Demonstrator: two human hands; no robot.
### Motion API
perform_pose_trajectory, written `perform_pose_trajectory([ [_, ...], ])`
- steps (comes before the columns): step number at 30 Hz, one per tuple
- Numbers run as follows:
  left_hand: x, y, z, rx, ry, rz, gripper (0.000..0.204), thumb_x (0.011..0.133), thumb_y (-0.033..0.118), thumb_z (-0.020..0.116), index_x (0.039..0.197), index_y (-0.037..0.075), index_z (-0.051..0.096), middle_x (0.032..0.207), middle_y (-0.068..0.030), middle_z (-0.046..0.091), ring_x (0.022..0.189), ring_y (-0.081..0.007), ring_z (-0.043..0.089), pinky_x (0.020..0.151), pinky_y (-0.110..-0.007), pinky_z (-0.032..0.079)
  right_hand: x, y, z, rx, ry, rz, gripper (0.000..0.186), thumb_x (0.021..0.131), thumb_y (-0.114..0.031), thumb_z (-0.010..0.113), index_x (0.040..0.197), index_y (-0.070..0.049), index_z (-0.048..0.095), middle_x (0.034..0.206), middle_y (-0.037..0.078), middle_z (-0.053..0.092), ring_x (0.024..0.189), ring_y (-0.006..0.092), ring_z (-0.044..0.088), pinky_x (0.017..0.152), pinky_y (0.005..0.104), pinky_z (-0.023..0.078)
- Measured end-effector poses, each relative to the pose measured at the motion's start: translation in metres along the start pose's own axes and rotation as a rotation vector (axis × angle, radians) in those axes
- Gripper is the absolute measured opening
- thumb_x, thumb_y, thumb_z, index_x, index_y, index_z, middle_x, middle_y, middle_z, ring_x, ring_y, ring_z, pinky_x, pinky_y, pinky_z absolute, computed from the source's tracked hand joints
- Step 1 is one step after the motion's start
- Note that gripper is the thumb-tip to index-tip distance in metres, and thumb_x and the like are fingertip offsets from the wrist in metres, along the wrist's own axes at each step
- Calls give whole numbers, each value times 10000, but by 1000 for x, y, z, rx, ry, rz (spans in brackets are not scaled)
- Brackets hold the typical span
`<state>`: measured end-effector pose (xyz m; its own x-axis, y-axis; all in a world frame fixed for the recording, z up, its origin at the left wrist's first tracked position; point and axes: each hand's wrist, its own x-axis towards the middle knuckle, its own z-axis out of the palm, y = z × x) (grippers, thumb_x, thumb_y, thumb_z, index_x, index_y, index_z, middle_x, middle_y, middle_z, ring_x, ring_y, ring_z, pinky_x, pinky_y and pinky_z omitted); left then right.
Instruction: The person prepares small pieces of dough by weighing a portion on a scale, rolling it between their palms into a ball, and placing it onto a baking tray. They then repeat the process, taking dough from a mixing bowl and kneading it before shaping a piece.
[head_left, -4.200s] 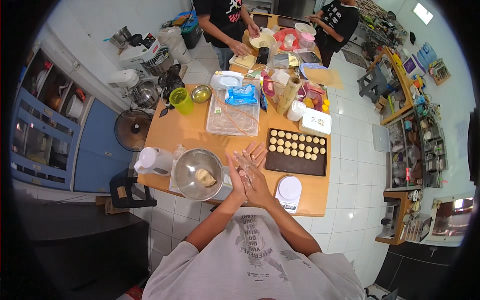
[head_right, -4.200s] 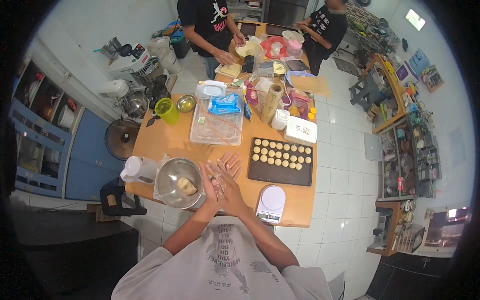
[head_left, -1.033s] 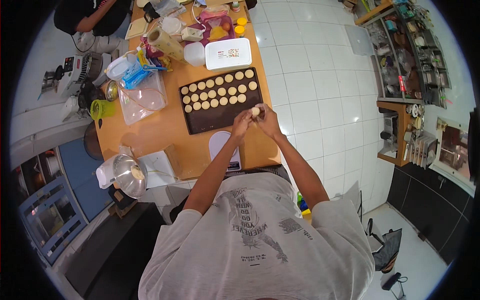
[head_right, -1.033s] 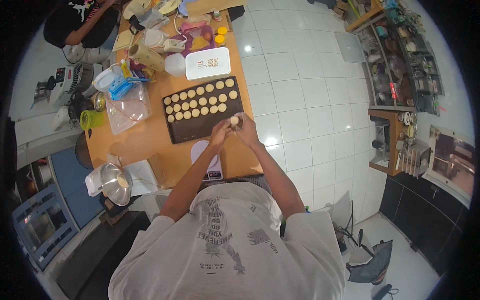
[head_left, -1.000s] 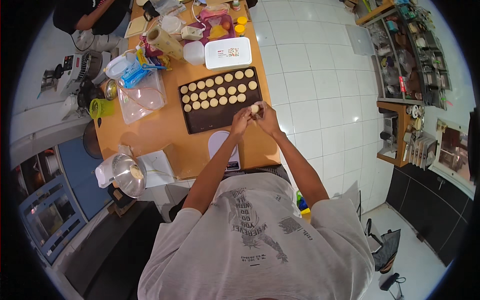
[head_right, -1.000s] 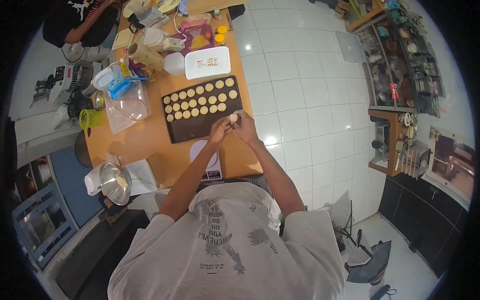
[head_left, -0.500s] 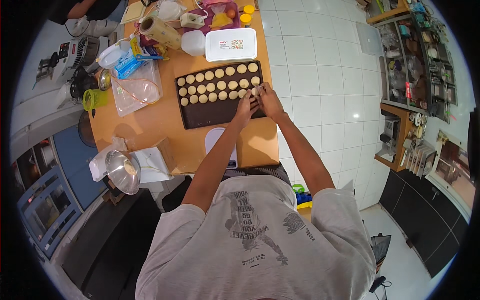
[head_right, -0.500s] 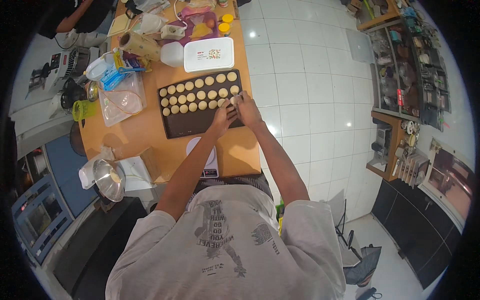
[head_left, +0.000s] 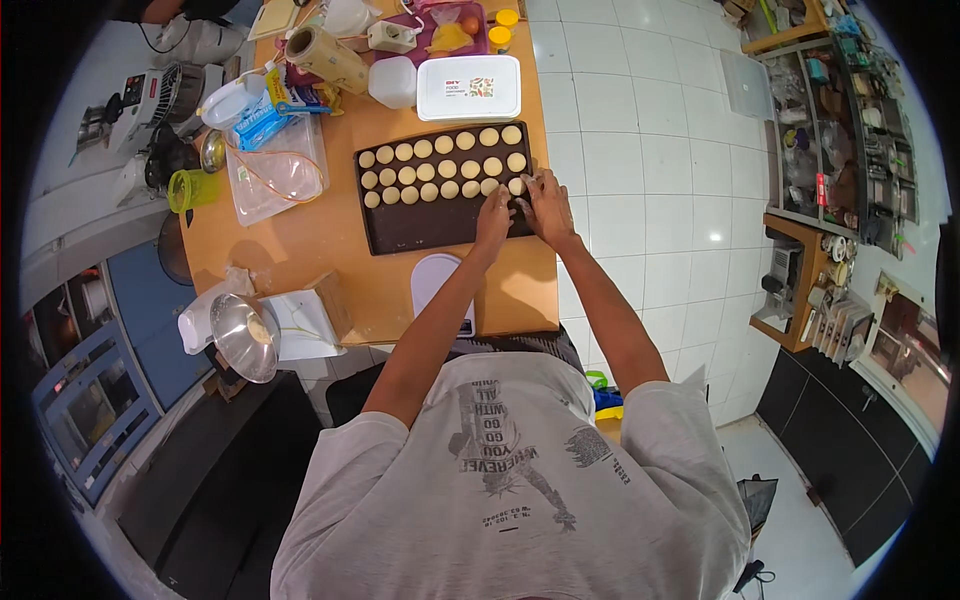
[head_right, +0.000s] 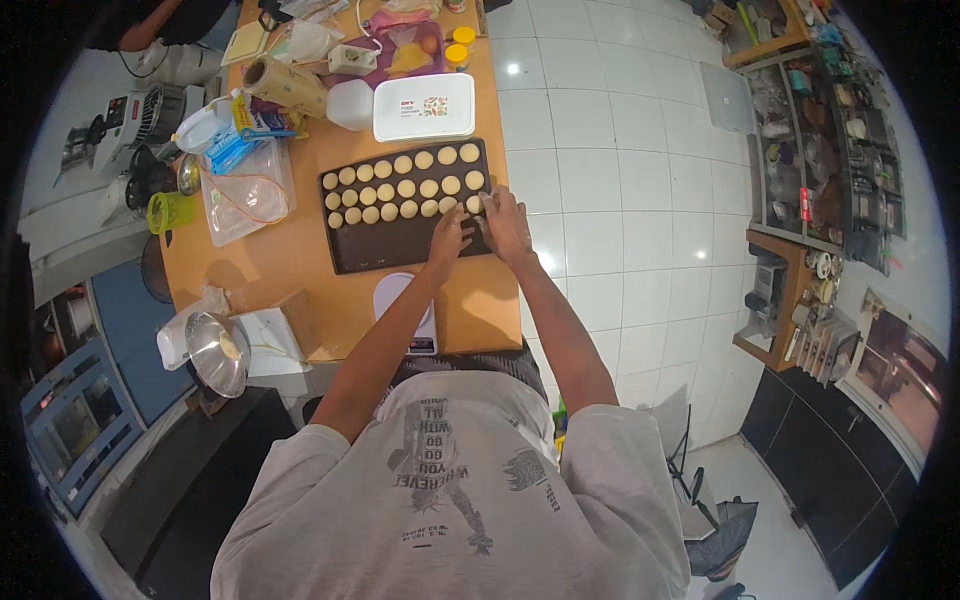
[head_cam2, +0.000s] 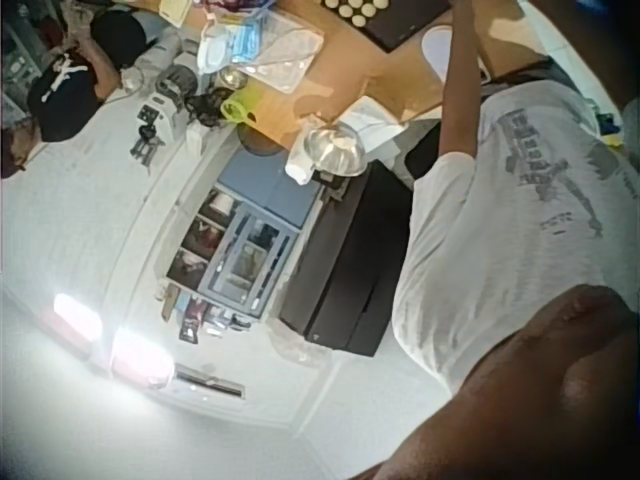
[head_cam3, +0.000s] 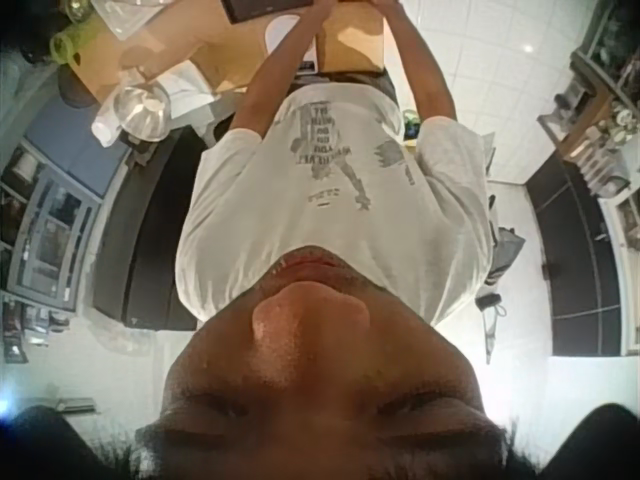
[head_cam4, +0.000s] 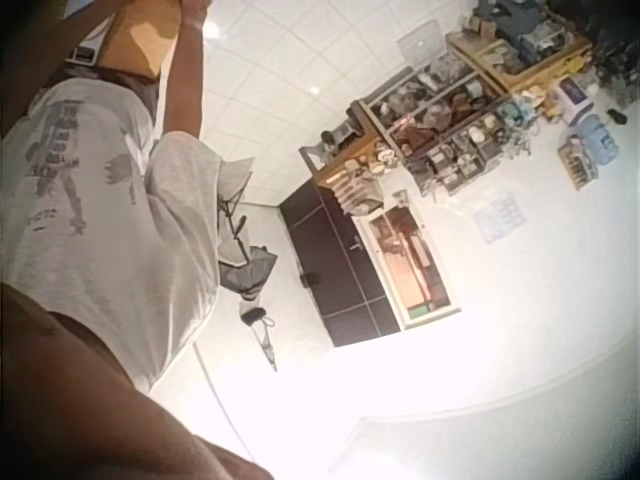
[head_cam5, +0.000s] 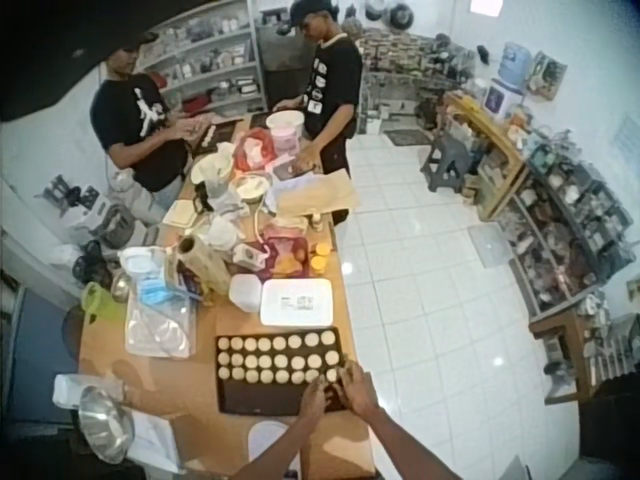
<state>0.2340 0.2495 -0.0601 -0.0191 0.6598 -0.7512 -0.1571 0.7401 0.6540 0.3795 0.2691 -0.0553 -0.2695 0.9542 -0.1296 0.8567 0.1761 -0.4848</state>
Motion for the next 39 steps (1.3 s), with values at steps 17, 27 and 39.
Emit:
perform_pose_trajectory([
  [17, -9, -8, 8, 618, 65, 551, 595, 1125, 357, 422, 1562, -45, 385, 1566, -256, 418, 1386, -384, 483, 1162, -435, 393, -27, -1, 8, -75, 61, -39, 678, 975, -157, 617, 1600, -106, 359, 1632, 85, 354, 1476, 292, 379, 1114, 559, 372],
  [27, -11, -24, -4, 875, -92, 745, 645, 1141, 385, 296, 1579, -88, 307, 1652, -318, 256, 1541, -434, 260, 1275, -445, 227, -37, -7, 8, -225, -141, -43, 875, 933, -173, 643, 1672, -142, 174, 1753, 39, 115, 1620, 297, 87, 1212, 762, 98],
  [39, -10, -37, -35, 518, 143, 596, 461, 1095, 225, 547, 1499, 8, 495, 1437, -192, 580, 1229, -318, 619, 1023, -387, 504, -21, -18, 19, -73, 172, -60, 537, 931, -172, 652, 1446, -98, 519, 1498, 53, 518, 1411, 233, 443, 1102, 628, 285],
])
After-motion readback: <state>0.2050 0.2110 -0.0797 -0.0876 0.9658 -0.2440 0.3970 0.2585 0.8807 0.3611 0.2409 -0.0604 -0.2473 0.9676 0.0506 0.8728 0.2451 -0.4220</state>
